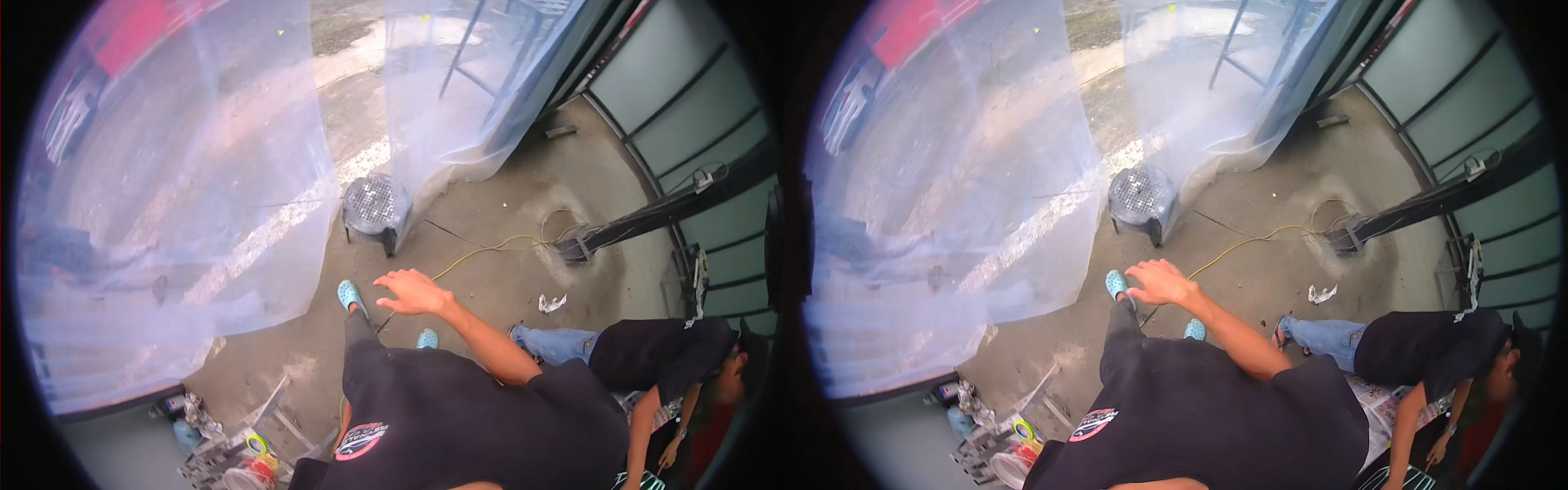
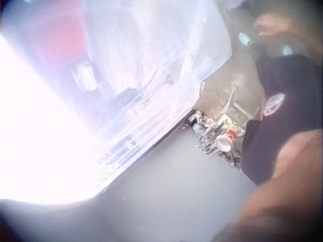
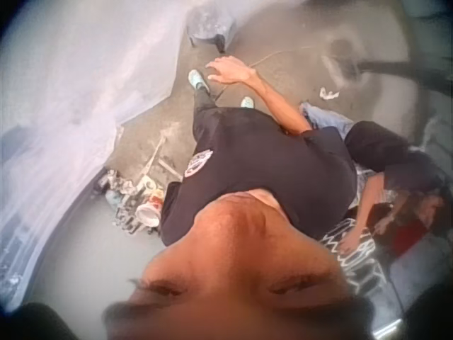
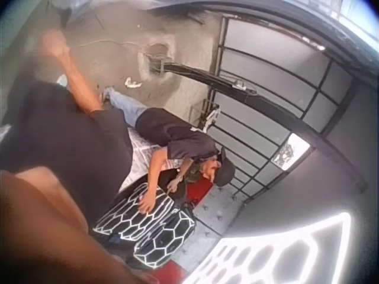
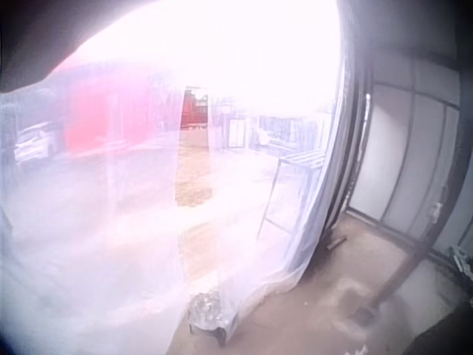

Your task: The person sands a car hood with a sanding block, dips sandpaper and a block into a bucket of water, and then sands the car hood again with the wet sanding block.

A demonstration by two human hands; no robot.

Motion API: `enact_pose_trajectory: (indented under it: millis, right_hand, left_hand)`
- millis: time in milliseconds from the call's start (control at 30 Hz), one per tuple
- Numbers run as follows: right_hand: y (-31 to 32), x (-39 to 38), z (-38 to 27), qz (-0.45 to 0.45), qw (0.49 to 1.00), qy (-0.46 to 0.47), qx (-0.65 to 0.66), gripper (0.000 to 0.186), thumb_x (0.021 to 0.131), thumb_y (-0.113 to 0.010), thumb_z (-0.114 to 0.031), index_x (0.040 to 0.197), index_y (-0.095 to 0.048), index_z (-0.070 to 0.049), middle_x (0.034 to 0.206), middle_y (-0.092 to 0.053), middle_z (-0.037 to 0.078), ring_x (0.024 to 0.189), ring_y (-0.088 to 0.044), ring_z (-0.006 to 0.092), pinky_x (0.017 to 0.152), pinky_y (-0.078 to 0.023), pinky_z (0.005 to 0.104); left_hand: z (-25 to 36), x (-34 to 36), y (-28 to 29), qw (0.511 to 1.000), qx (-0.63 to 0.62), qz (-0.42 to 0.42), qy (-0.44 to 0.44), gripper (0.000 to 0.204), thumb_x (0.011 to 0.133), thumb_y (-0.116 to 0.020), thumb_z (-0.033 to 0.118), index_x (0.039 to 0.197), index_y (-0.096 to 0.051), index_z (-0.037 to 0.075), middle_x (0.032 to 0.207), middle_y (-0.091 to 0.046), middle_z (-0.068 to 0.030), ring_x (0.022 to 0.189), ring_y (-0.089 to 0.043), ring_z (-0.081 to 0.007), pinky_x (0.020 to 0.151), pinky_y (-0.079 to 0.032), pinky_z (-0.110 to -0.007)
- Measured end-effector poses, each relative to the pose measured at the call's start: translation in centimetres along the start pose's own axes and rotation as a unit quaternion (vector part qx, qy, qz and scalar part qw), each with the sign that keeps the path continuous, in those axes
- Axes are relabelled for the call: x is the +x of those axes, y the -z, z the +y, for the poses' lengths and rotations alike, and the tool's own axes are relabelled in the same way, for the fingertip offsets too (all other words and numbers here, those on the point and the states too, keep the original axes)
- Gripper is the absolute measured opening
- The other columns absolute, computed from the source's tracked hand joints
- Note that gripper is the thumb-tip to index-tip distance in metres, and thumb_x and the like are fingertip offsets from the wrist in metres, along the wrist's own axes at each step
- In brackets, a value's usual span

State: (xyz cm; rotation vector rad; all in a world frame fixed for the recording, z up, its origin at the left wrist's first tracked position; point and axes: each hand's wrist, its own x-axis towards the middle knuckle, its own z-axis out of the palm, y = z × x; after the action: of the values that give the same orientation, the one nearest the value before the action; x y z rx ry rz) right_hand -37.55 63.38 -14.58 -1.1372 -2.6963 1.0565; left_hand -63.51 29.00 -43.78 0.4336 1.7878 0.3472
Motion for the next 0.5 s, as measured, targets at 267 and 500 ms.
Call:
enact_pose_trajectory:
  millis: [267,500]
  right_hand:
    - [-5.8,13.3,-4.0,-0.141,0.988,-0.054,-0.02,0.051,0.09,-0.071,-0.044,0.124,-0.068,-0.007,0.112,-0.071,0.017,0.114,-0.065,0.0375,0.098,-0.048,0.0517]
    - [-3.0,14.6,1.1,-0.001,0.973,-0.225,0.046,0.046,0.086,-0.073,-0.041,0.116,-0.07,-0.006,0.107,-0.073,0.017,0.105,-0.069,0.0403,0.095,-0.048,0.055]
  left_hand:
    - [14.9,10.6,15.6,0.999,0.0,-0.036,-0.012,0.034,0.097,-0.047,0.02,0.123,-0.061,0.003,0.094,-0.069,-0.0132,0.071,-0.062,-0.0254,0.061,-0.055,-0.045]
    - [32.0,20.0,25.1,0.997,0.071,-0.02,-0.033,0.049,0.098,-0.047,0.029,0.14,-0.052,0.003,0.117,-0.064,-0.0199,0.095,-0.063,-0.0365,0.073,-0.056,-0.052]
